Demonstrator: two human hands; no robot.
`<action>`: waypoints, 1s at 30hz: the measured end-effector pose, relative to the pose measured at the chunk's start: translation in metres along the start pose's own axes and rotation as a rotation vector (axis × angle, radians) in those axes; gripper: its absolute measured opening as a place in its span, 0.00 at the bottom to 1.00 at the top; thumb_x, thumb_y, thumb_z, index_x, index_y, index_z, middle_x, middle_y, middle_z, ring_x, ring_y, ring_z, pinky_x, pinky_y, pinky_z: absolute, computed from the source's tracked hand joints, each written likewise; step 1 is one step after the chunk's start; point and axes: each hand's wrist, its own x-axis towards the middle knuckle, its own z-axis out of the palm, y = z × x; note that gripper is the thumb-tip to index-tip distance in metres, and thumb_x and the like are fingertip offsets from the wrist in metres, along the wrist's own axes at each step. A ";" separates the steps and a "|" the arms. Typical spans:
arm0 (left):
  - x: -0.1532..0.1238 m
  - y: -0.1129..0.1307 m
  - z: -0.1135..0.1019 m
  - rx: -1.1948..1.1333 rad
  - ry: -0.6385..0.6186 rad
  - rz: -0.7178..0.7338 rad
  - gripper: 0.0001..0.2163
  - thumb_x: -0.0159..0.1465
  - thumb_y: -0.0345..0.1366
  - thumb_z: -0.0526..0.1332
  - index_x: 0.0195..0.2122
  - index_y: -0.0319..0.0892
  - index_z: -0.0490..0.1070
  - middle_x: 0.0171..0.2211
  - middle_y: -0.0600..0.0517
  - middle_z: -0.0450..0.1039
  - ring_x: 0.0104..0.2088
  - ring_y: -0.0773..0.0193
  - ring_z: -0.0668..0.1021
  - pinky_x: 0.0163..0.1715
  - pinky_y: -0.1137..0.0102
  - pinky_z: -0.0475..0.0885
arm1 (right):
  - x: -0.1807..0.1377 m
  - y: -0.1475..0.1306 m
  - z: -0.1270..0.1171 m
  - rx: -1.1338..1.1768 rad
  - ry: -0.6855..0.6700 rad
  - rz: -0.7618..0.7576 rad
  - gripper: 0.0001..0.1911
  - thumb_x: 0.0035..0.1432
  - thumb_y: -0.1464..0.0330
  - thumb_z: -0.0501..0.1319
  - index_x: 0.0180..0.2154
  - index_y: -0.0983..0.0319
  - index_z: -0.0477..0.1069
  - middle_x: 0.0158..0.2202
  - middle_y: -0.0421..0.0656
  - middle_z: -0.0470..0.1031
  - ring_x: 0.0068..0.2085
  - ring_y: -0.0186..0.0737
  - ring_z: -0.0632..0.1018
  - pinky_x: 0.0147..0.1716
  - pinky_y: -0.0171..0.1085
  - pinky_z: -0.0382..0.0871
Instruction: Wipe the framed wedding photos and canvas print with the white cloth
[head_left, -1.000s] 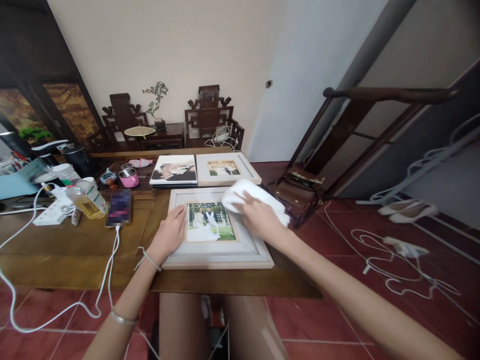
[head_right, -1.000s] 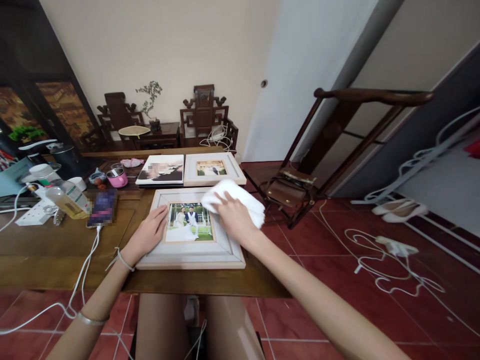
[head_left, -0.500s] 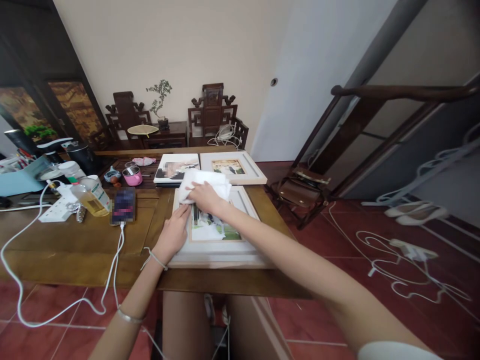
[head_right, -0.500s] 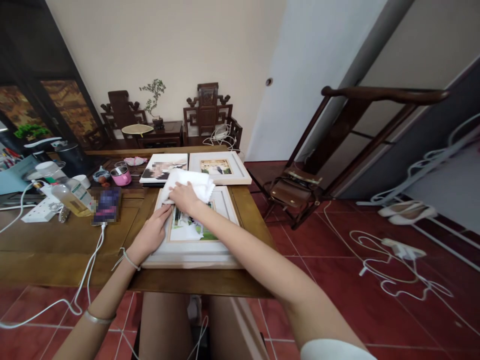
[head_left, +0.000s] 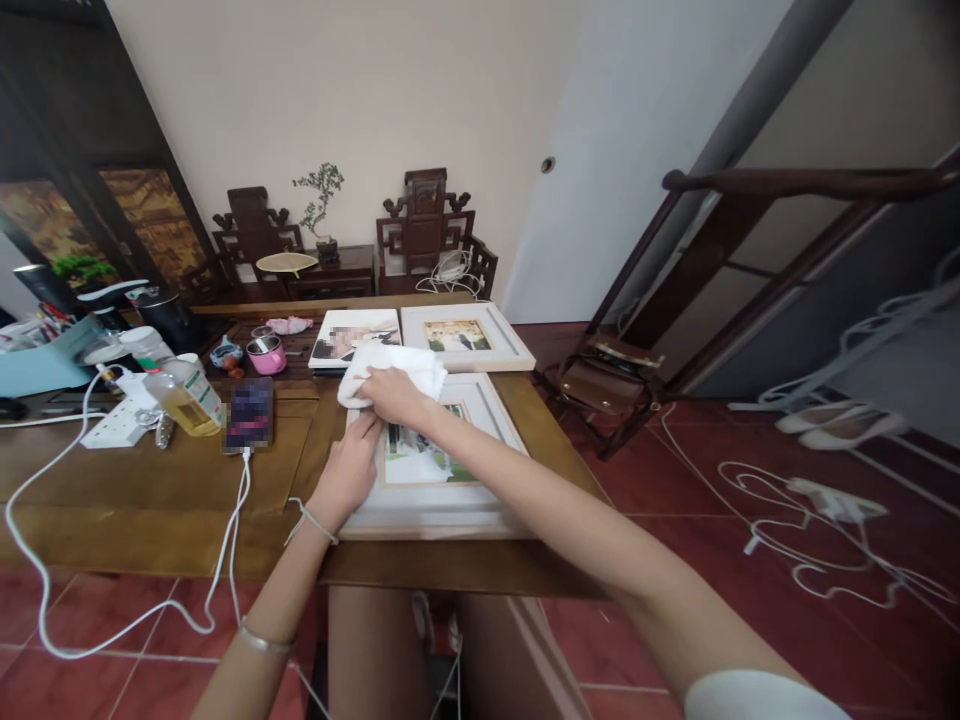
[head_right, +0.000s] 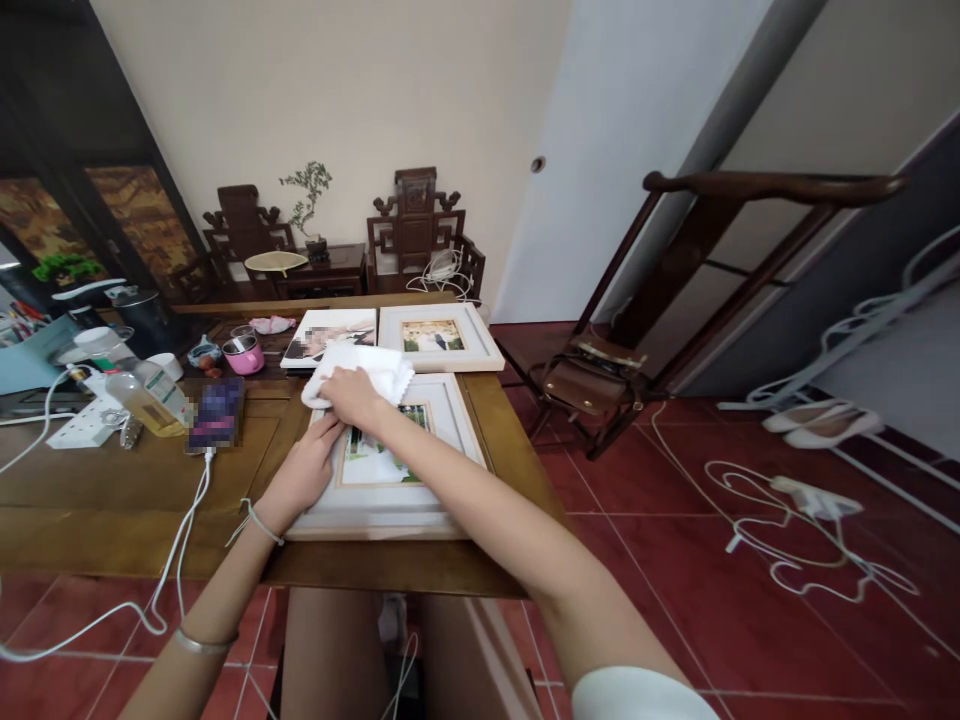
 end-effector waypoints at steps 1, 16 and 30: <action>0.000 -0.001 0.000 -0.003 0.001 0.003 0.30 0.58 0.18 0.46 0.62 0.40 0.60 0.65 0.43 0.58 0.65 0.57 0.61 0.63 0.58 0.61 | 0.001 -0.001 0.001 0.007 0.004 0.004 0.19 0.62 0.75 0.51 0.49 0.60 0.75 0.51 0.53 0.73 0.53 0.49 0.74 0.47 0.40 0.66; -0.001 -0.002 0.005 0.003 0.010 -0.038 0.31 0.58 0.17 0.45 0.62 0.38 0.60 0.65 0.43 0.58 0.66 0.59 0.61 0.63 0.59 0.60 | -0.137 0.092 0.007 -0.034 -0.108 0.247 0.29 0.47 0.86 0.50 0.44 0.63 0.79 0.58 0.53 0.70 0.54 0.50 0.75 0.48 0.42 0.68; 0.001 -0.010 0.008 0.045 0.013 0.027 0.32 0.57 0.17 0.46 0.63 0.39 0.58 0.66 0.42 0.57 0.66 0.58 0.60 0.63 0.58 0.60 | -0.180 0.053 -0.002 0.140 -0.118 0.236 0.33 0.44 0.86 0.49 0.47 0.59 0.78 0.50 0.47 0.78 0.61 0.49 0.68 0.51 0.43 0.69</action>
